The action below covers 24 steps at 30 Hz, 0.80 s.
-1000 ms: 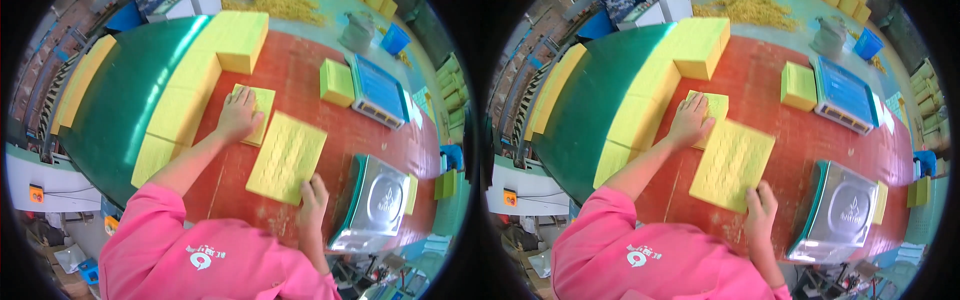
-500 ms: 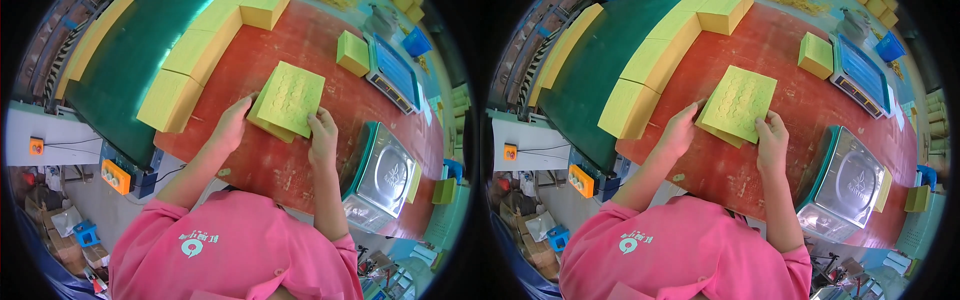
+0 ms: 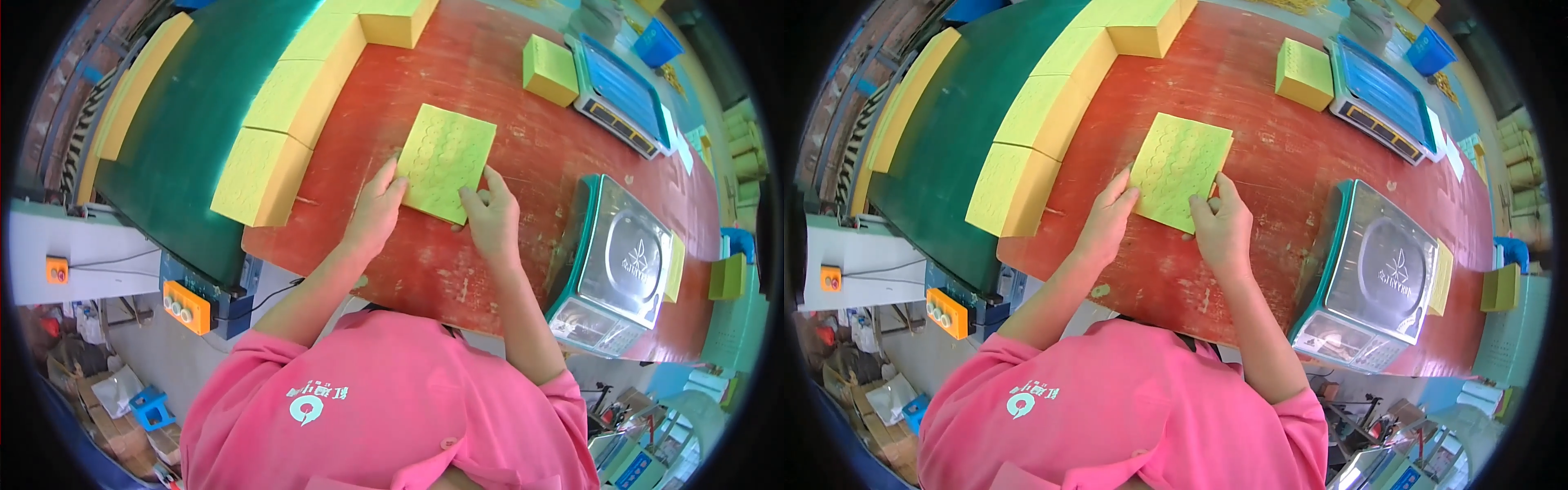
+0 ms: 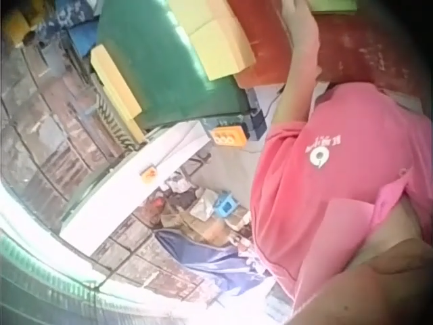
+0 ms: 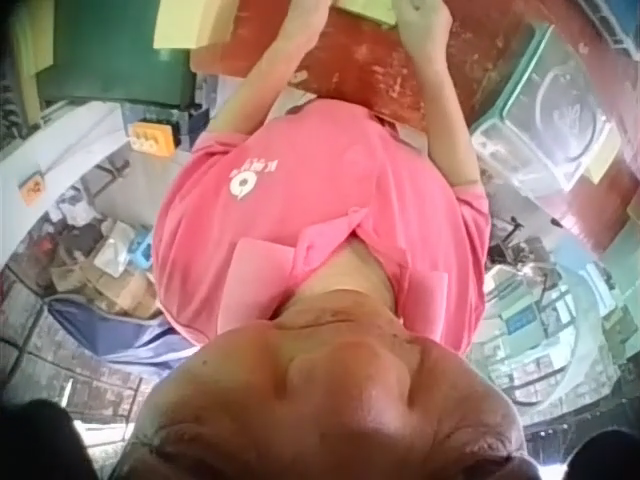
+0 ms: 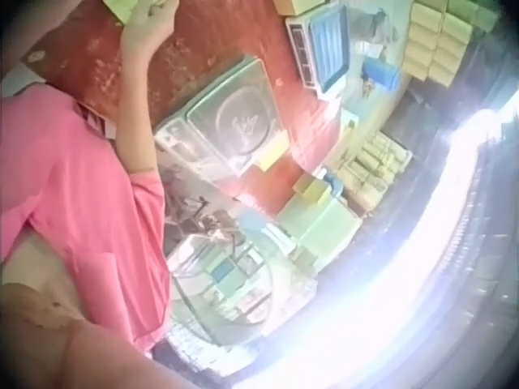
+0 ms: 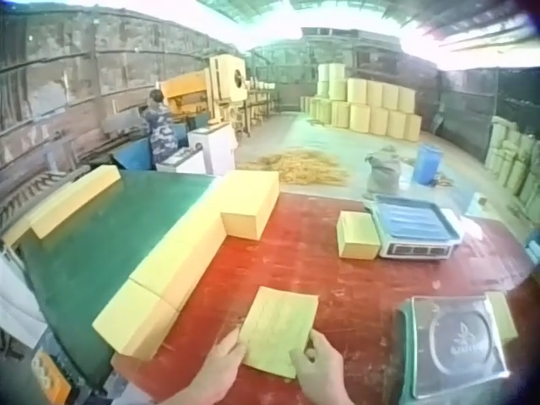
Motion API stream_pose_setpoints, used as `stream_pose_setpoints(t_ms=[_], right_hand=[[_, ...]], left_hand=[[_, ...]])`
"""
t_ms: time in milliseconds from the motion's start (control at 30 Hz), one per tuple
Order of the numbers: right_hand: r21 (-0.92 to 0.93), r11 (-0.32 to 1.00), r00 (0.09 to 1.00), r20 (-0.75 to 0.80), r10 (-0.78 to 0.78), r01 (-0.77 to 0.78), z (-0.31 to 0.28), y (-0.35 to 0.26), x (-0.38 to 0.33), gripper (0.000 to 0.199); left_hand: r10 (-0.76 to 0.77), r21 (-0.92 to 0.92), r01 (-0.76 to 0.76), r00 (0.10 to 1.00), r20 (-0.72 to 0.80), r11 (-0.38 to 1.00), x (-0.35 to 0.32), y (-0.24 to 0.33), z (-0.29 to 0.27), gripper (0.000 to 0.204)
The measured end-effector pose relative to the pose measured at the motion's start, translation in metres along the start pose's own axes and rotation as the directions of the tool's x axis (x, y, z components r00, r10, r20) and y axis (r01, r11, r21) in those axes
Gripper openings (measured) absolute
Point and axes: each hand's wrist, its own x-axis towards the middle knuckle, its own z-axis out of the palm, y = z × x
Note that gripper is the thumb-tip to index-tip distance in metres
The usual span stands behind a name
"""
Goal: Weighing stacks of yellow paper on a digital scale and stacking them on a table in a paper mill workshop.
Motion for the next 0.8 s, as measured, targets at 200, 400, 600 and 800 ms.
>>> stream_pose_setpoints(t_ms=[200, 400, 600, 800], right_hand=[[-0.351, 0.935, 0.990, -0.103, -0.094, 0.052, -0.020, 0.001, 0.000, 0.049], [-0.301, 0.944, 0.966, -0.173, -0.193, 0.134, -0.025, 0.017, 0.001, 0.037], [-0.195, 0.971, 0.982, -0.098, -0.163, 0.141, -0.013, 0.027, -0.014, 0.032], [-0.156, 0.978, 0.938, -0.295, -0.181, 0.140, -0.040, 0.085, -0.033, 0.031]], left_hand=[[0.133, 0.361, -0.099, 0.988, -0.072, 0.928, 0.014, -0.007, -0.016, 0.055], [0.528, 0.822, -0.418, 0.831, 0.175, 0.386, 0.071, 0.040, 0.022, 0.059], [0.264, 0.893, -0.446, 0.855, 0.447, -0.065, 0.087, 0.012, 0.044, 0.050], [0.260, 0.849, -0.517, 0.809, 0.526, -0.109, 0.033, 0.005, 0.072, 0.050]])
